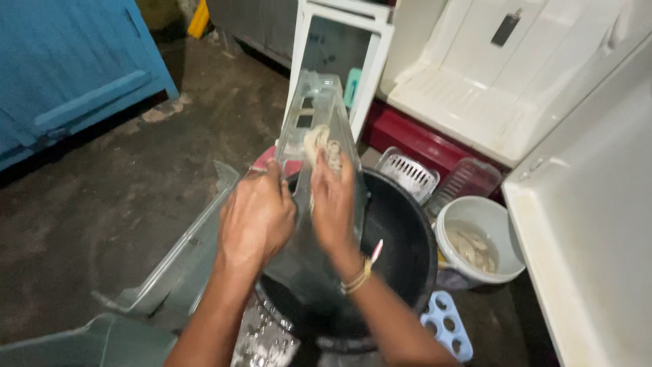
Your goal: The person scrubs a transparent plastic refrigerator shelf and a white-framed glass door panel with a cloth and water from a black basin. The person repeatedly dips the cloth in water, wipes both sides of the shelf, and then cleans the door panel, placing the cleaned items aside.
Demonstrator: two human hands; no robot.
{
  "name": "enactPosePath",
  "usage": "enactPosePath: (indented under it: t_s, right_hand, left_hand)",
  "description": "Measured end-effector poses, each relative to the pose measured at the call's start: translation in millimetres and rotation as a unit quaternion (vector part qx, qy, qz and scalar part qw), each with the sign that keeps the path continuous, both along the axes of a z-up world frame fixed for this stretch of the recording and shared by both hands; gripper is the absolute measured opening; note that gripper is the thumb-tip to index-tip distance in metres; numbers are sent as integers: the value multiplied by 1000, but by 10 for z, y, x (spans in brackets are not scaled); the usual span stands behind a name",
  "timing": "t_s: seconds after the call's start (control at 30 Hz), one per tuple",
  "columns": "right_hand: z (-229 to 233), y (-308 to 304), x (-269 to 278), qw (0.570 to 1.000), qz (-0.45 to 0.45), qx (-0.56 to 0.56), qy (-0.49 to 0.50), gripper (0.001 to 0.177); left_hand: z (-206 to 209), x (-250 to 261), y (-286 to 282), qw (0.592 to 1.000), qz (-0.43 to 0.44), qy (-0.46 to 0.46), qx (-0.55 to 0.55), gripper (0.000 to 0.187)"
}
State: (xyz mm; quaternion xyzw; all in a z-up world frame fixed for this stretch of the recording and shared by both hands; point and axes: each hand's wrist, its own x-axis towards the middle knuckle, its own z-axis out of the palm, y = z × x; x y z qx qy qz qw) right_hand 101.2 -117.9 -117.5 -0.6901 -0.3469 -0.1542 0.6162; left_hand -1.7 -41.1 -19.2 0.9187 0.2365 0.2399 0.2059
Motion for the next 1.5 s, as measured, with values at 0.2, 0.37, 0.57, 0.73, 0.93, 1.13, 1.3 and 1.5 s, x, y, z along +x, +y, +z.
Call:
enactPosePath:
  t_s: [0.2, 0.37, 0.57, 0.73, 0.93, 1.13, 1.3, 1.5]
  right_hand:
    - [-55, -269, -278, 1000, -10, -16, 8, 40]
    - [24, -291, -297, 1000, 4, -25, 4, 45]
    - [-160, -140, -40, 999, 32, 26, 1, 44]
    - [57, -25, 73, 998, -28, -54, 3, 48]
    - [-431, -491, -862, 999, 13, -26, 45, 59]
    - [-2074, -687, -506, 984, -59, -128, 111, 58]
    - [-3719, -935, -40, 965, -122, -164, 163, 47]
    - [-3734, -766, -131, 912, -143, -95, 372, 40]
  left_hand:
    - [83, 64, -58, 998, 8, 65, -25, 34]
    - [114, 48, -88, 999, -9, 37, -24, 31]
    - [-27, 75, -37, 999, -15, 48, 6, 39]
    - [7, 18, -45, 1000, -14, 8, -2, 43]
    - [94, 17, -14, 992, 8, 123, -31, 52]
    - [144, -42, 76, 988, 47, 121, -86, 48]
    - [122, -91, 41, 997, 17, 78, -22, 43]
    - [168, -9, -103, 997, 36, 66, -15, 43]
